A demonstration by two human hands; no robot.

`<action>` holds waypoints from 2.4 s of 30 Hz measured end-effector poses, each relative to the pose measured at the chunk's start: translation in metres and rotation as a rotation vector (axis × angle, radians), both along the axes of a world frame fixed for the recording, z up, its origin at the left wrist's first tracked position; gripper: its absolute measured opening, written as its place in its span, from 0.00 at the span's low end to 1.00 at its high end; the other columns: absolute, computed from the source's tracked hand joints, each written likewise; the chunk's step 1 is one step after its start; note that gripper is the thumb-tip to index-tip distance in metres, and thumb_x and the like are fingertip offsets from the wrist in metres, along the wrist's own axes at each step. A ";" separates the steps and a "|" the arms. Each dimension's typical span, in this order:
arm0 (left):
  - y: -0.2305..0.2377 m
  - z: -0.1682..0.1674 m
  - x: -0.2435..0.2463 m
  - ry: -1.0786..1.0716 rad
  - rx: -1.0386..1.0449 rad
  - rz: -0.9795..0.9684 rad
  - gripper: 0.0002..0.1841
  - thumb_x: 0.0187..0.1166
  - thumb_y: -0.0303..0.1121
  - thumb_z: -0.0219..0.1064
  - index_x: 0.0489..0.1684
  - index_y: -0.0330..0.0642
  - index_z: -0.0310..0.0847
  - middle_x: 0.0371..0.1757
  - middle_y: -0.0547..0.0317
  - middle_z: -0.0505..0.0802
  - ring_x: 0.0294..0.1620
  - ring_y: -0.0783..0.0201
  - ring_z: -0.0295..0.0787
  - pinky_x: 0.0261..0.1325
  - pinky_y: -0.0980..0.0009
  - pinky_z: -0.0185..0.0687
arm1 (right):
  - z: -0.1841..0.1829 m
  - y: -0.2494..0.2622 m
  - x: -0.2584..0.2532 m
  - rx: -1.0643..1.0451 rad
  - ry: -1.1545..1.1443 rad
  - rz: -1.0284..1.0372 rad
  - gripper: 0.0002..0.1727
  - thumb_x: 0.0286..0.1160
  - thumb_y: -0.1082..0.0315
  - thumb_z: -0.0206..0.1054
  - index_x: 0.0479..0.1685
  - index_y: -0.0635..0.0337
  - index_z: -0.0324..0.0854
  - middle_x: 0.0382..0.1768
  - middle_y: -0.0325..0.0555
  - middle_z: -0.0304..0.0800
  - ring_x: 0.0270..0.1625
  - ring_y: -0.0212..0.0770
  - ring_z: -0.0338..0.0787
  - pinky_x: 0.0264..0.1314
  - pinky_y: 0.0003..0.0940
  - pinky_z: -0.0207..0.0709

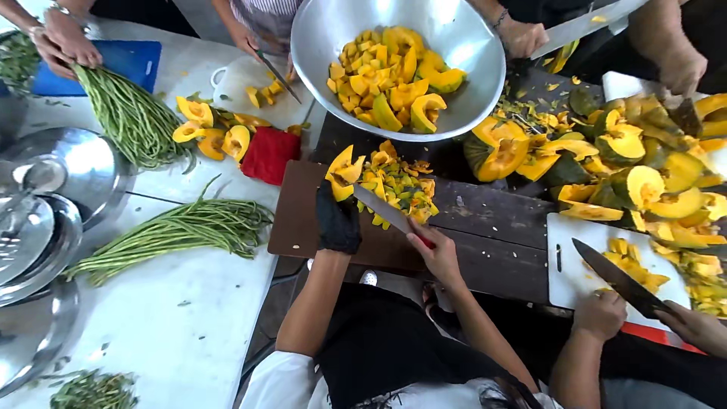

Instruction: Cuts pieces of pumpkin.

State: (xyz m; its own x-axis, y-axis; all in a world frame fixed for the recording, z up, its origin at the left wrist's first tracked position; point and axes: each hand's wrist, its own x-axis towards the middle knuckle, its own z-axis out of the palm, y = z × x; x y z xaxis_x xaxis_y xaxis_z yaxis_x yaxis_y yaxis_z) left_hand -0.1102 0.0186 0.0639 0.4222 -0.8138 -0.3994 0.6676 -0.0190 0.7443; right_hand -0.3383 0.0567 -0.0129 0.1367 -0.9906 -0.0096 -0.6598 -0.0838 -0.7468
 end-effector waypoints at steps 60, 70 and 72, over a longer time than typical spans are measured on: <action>0.005 -0.081 0.070 -1.205 0.026 -0.315 0.39 0.74 0.30 0.74 0.88 0.34 0.61 0.71 0.32 0.83 0.53 0.52 0.91 0.55 0.56 0.89 | 0.042 -0.013 0.027 0.555 0.234 0.121 0.33 0.87 0.32 0.44 0.84 0.30 0.74 0.66 0.52 0.90 0.67 0.61 0.89 0.65 0.69 0.78; -0.012 -0.043 0.093 -1.608 0.118 -0.511 0.28 0.75 0.42 0.71 0.68 0.28 0.82 0.55 0.35 0.93 0.52 0.44 0.92 0.60 0.46 0.84 | 0.059 -0.015 0.028 0.530 0.269 0.243 0.28 0.93 0.40 0.43 0.85 0.29 0.72 0.68 0.56 0.88 0.69 0.64 0.87 0.66 0.70 0.75; -0.016 -0.038 0.091 -1.627 0.201 -0.533 0.27 0.77 0.45 0.70 0.65 0.30 0.84 0.57 0.36 0.92 0.55 0.43 0.91 0.63 0.44 0.82 | 0.059 -0.014 0.035 0.500 0.323 0.211 0.28 0.93 0.40 0.42 0.88 0.26 0.67 0.71 0.59 0.84 0.67 0.66 0.86 0.62 0.70 0.75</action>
